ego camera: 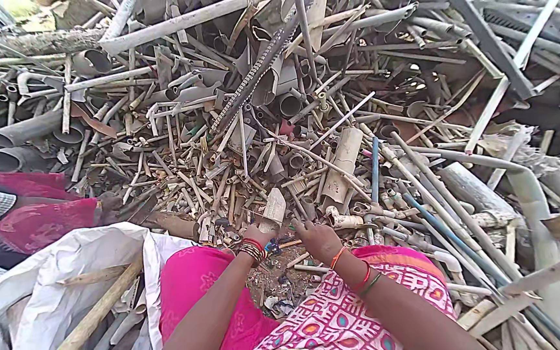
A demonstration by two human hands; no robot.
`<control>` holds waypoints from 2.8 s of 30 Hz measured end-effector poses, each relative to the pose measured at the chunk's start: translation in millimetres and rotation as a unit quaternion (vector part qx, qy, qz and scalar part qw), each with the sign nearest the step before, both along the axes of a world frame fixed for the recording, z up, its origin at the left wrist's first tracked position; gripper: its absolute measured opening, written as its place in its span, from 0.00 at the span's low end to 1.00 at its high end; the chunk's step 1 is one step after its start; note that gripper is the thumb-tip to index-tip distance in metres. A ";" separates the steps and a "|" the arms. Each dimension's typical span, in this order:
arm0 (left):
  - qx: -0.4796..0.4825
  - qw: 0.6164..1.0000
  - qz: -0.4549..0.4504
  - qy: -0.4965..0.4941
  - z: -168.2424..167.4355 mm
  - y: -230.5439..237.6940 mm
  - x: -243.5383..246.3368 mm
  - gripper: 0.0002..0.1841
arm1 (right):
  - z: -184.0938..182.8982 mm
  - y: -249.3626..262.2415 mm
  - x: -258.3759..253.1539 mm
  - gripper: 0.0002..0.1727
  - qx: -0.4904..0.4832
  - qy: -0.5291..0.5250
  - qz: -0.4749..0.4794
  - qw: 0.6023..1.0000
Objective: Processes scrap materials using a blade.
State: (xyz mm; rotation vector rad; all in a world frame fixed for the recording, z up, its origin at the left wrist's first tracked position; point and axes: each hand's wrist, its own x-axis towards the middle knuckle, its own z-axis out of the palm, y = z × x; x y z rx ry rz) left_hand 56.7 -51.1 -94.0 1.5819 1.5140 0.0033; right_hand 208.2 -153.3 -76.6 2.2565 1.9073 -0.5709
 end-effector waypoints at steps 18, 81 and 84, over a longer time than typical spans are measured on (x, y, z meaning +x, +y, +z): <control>-0.013 0.996 0.064 -0.068 -28.4 7.0 4.5 0.38 | -7.1 1.5 30.8 0.30 -0.037 0.023 -0.052 0.998; -0.051 0.992 -0.107 0.033 -8.9 2.1 96.3 0.16 | -14.3 -45.3 78.7 0.21 0.007 0.139 -0.199 0.970; -0.046 0.995 -0.081 0.039 -11.6 0.9 96.3 0.15 | -12.9 -43.2 84.1 0.20 0.000 0.171 -0.190 0.967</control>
